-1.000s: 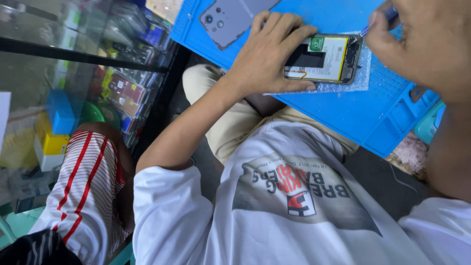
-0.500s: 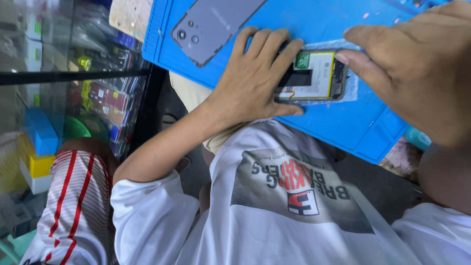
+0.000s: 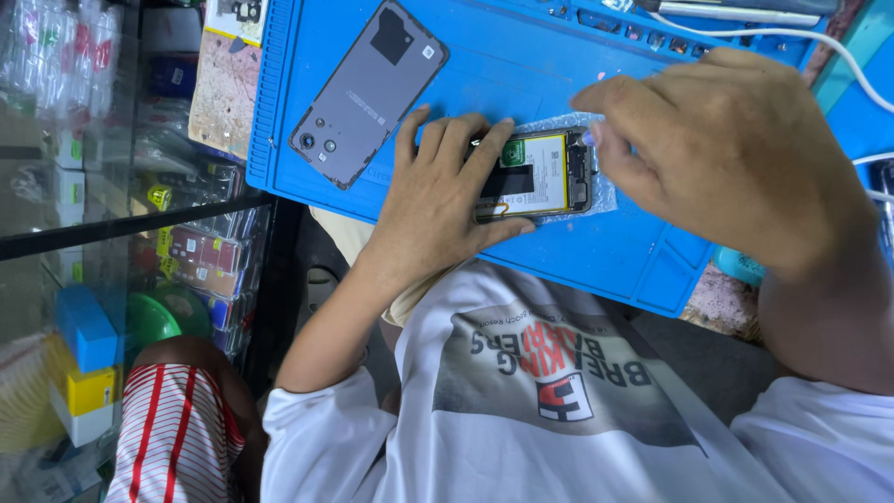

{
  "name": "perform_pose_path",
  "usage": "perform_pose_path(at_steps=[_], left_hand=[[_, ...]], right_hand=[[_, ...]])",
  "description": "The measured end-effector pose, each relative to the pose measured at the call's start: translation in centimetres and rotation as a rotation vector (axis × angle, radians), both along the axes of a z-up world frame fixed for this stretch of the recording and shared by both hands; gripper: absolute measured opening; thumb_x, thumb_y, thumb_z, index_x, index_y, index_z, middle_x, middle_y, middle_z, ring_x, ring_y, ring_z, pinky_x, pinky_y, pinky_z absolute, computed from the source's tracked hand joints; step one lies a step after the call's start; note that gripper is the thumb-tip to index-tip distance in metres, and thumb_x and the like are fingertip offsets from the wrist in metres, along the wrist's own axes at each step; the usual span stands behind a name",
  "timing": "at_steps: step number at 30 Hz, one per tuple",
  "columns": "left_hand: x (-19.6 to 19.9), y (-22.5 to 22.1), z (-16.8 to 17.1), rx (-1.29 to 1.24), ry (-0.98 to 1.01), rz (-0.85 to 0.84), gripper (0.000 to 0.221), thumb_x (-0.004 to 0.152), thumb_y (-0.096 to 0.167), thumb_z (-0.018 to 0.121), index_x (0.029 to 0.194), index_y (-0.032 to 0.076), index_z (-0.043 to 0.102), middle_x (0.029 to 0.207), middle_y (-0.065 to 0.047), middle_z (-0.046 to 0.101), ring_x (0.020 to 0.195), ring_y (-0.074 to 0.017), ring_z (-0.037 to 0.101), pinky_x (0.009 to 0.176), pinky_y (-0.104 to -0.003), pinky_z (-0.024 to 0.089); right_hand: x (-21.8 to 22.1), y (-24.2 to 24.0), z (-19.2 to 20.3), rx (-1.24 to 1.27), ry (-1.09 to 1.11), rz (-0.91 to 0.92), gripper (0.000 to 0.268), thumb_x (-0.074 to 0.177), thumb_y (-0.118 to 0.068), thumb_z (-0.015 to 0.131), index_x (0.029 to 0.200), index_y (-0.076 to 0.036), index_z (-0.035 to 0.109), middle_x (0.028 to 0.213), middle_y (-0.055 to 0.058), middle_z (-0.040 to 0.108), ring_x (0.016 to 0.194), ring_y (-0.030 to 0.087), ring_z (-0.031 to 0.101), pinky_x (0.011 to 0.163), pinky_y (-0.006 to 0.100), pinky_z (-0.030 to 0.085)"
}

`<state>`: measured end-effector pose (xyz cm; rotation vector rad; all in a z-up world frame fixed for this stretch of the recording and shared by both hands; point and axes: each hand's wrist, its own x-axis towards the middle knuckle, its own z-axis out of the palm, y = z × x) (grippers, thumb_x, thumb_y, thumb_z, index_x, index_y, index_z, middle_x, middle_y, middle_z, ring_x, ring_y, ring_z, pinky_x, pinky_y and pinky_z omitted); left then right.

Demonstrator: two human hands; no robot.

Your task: The person holds a mobile phone and its back cover, سپس places the back cover on a work mat. They use a toothbrush to clean the internal components of the phone and finally use a screwdriver to remove a screw from the internal frame.

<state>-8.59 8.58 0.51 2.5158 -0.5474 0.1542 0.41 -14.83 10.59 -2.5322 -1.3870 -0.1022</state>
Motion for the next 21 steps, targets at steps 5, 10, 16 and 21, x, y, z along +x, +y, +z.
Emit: perform_pose_path(at_steps=[5,10,16,21], left_hand=[[-0.4,-0.3,0.0,-0.018,-0.006,0.022,0.096,0.077,0.056,0.087,0.145,-0.002,0.052,0.132,-0.018,0.053,0.125,-0.0353,0.050,0.121,-0.060,0.023],[0.3,-1.2,0.3,-0.033,-0.050,0.015,0.084,0.084,0.054,0.086,0.142,0.002,0.056,0.130,-0.016,0.055,0.126,-0.0331,0.052,0.122,-0.060,0.024],[2.3,-2.8,0.0,-0.006,-0.088,-0.040,0.077,0.085,0.049,0.087,0.140,0.004,0.058,0.132,-0.013,0.057,0.125,-0.0317,0.054,0.117,-0.055,0.033],[1.5,-1.9,0.7,-0.003,0.034,-0.069,0.095,0.071,0.048,0.089,0.142,-0.002,0.051,0.133,-0.020,0.052,0.122,-0.0382,0.051,0.109,-0.052,0.037]], right_hand=[[0.0,-0.6,-0.6,-0.036,0.009,0.007,0.021,0.091,-0.018,0.080,0.101,-0.005,0.068,0.074,0.008,0.065,0.074,0.028,0.067,0.077,0.042,0.052],[0.5,-1.4,-0.1,0.054,0.032,0.021,0.018,0.089,-0.016,0.081,0.094,-0.005,0.067,0.080,0.008,0.068,0.076,0.029,0.067,0.077,0.042,0.050],[0.4,-1.9,0.3,0.030,0.004,-0.011,0.019,0.088,-0.015,0.083,0.087,-0.005,0.068,0.069,0.006,0.065,0.066,0.027,0.065,0.069,0.040,0.049],[1.2,-2.2,-0.7,0.007,-0.015,-0.031,0.021,0.088,-0.018,0.084,0.085,-0.005,0.067,0.068,0.004,0.066,0.067,0.025,0.067,0.069,0.039,0.049]])
